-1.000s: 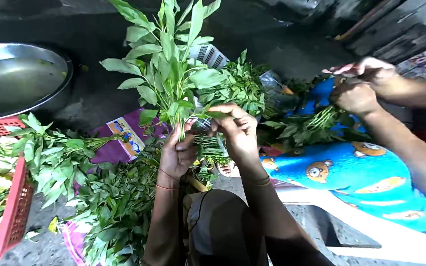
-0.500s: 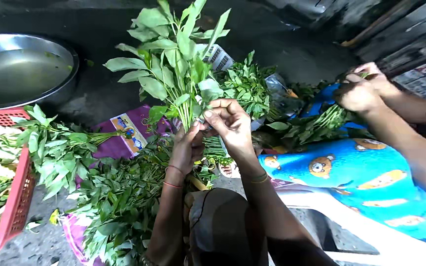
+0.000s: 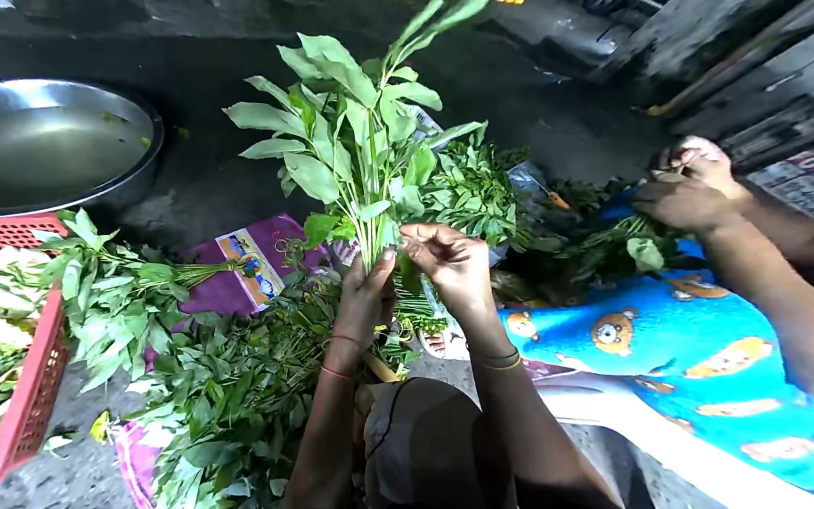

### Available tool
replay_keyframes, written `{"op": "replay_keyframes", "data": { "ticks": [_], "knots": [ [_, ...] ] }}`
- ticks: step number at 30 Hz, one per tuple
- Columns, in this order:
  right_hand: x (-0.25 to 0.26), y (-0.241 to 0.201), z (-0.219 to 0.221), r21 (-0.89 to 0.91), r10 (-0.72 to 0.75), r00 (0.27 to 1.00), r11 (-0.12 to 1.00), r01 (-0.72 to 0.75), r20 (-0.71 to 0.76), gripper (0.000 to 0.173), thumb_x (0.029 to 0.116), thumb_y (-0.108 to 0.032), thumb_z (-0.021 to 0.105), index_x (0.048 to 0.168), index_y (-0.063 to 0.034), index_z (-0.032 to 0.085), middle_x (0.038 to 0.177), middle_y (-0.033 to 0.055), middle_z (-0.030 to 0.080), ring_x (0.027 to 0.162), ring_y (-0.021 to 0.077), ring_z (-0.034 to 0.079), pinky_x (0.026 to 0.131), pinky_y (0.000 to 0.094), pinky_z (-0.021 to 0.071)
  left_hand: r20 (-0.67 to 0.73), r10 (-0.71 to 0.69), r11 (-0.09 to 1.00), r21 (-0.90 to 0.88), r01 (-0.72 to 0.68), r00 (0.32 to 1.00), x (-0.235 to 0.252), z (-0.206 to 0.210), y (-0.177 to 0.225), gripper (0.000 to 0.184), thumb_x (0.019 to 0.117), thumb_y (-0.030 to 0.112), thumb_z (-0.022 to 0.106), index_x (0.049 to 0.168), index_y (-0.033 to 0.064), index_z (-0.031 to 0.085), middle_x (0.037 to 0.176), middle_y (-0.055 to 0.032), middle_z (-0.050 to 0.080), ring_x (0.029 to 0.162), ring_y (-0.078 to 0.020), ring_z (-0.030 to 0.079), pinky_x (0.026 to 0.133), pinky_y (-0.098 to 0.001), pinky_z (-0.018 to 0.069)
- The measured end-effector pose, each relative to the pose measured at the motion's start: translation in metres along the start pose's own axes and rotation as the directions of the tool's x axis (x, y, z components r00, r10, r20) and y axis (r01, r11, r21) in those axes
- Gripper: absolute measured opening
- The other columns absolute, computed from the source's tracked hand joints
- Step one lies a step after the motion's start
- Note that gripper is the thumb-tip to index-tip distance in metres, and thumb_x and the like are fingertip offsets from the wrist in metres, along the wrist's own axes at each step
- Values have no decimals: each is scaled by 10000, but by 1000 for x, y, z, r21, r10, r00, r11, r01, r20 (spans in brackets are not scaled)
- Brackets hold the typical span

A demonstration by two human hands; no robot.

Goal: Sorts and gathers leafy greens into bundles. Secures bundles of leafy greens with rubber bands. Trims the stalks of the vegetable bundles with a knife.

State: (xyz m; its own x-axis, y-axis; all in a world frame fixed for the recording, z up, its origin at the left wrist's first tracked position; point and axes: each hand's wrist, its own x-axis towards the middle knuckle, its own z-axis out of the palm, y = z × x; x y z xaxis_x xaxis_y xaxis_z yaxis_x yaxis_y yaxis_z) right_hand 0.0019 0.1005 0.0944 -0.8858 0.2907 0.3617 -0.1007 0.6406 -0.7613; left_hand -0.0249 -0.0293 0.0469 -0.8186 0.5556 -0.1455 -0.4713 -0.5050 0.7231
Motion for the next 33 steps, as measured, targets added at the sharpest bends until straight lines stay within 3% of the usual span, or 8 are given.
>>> {"op": "replay_keyframes", "data": {
  "ticks": [6, 11, 14, 16, 19, 22, 27, 33],
  "knots": [
    [7, 11, 8, -550, -350, 936, 788, 277, -28, 156, 961, -137, 612, 993, -23, 713, 866, 132, 664, 642, 240, 626, 535, 412, 493, 21, 1, 999, 34, -2, 1000, -1, 2, 3, 174, 1090, 173, 441, 1003, 86, 564, 565, 55, 397, 415, -24, 355, 392, -157, 318],
    [29, 29, -24, -634, -198, 971, 770, 69, -135, 250, 1036, -187, 546, 1116, 3, 686, 1010, 214, 690, 837, 393, 687, 694, 610, 535, 55, 3, 995, 97, -9, 998, -4, 1, 4, 146, 1078, 138, 484, 1056, 42, 593, 588, 35, 429, 435, -26, 377, 402, -158, 332],
    [33, 29, -46, -573, -194, 957, 819, 37, -215, 314, 1008, -184, 529, 1202, -29, 722, 1193, 218, 670, 1061, 391, 637, 874, 577, 499, 81, 30, 987, 156, -42, 996, -1, -3, 3, 177, 1080, 140, 476, 1078, 28, 613, 606, 48, 434, 455, -16, 383, 422, -161, 336],
    [29, 16, -54, -528, -262, 932, 844, 95, -252, 374, 985, -162, 510, 1298, -49, 681, 1256, 207, 613, 1031, 306, 628, 809, 457, 537, 81, 80, 973, 211, -96, 994, 4, -7, -1, 197, 1082, 152, 479, 1092, 31, 635, 637, 54, 465, 482, -11, 401, 446, -164, 354],
    [29, -15, -55, -449, -510, 822, 814, 367, -253, 304, 1006, -151, 550, 1223, 13, 686, 1067, 148, 640, 859, 131, 632, 711, 245, 550, 58, 168, 928, 327, -178, 984, 9, -11, -9, 212, 1077, 176, 498, 1114, 33, 651, 695, 54, 515, 518, -5, 422, 478, -174, 376],
    [41, -50, -38, -479, -610, 784, 726, 494, -117, 257, 991, -186, 600, 1098, -6, 749, 934, 108, 699, 837, 161, 645, 724, 300, 535, 27, 223, 890, 402, -215, 974, 10, -9, -14, 211, 1063, 198, 532, 1111, 36, 659, 707, 51, 535, 537, -9, 454, 505, -190, 412],
    [65, -50, -16, -603, -438, 888, 749, 275, -139, 373, 998, -394, 632, 1180, -80, 717, 930, 100, 643, 775, 251, 622, 623, 441, 493, 1, 348, 836, 452, -311, 937, 4, -8, -15, 220, 1031, 207, 593, 1072, 12, 688, 702, 48, 566, 559, -2, 478, 544, -203, 435],
    [69, -47, -16, 103, -174, 956, 974, 202, -236, 145, 1004, -194, 629, 957, -120, 745, 835, -57, 636, 558, 3, 483, 488, 163, 401, -28, 281, 946, 175, -272, 959, 2, -9, -10, 389, 1074, 261, 328, 1124, 35, 641, 638, 97, 447, 499, 8, 395, 454, -165, 361]
  ]
}}
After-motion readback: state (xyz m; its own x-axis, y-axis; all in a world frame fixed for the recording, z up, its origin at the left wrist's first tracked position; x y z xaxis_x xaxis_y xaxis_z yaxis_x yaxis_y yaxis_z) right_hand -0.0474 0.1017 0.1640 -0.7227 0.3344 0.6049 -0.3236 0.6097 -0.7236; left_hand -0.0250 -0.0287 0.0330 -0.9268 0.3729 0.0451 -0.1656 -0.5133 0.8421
